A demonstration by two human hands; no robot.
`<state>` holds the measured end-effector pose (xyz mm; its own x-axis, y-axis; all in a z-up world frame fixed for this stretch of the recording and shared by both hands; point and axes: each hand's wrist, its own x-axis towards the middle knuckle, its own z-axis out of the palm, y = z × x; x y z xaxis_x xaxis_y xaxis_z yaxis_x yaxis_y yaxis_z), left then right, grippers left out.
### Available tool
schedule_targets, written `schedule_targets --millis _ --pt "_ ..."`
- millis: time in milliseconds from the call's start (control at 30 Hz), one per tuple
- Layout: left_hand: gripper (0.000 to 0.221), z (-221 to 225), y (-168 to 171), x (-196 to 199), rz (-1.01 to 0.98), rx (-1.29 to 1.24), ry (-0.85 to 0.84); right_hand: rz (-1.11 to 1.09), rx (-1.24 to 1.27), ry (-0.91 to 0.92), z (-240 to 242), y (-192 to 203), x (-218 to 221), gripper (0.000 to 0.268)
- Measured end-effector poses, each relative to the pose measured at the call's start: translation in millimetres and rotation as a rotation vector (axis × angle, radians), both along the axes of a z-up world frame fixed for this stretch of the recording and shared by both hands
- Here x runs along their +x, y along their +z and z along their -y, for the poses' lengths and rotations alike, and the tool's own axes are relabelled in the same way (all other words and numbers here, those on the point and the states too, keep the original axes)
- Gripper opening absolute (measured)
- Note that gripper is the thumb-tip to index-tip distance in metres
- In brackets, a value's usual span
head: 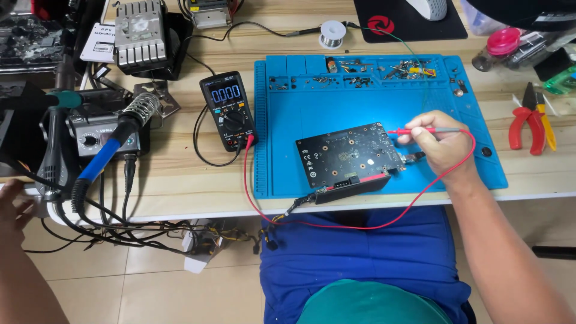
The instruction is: Testing a circuit board using a multimeter to diagnose faults by probing various components
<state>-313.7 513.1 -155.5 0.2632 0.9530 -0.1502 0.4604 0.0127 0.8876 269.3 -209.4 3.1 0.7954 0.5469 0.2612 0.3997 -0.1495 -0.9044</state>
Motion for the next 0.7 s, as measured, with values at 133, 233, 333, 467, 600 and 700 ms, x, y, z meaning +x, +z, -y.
schedule_targets --millis 133,233,333,467,600,700 --pt "0.036 13 13 -1 -0.065 0.052 -0.194 0.000 -0.014 -0.009 1 0 0 0.009" --pt "0.057 12 18 -11 0.000 0.057 -0.283 0.023 0.010 0.009 -1 3 -3 0.008" --pt "0.059 14 11 -16 -0.007 0.138 -0.297 0.037 -0.022 0.000 -2 6 -5 0.008" --pt "0.055 6 10 -26 0.104 0.100 -0.393 0.032 -0.012 0.015 1 2 -1 0.009" --pt "0.050 10 14 -20 0.022 0.060 -0.329 0.060 -0.031 0.020 1 1 0 0.009" --pt "0.052 11 17 -16 0.013 0.061 -0.298 0.044 -0.028 0.005 2 -1 1 0.009"
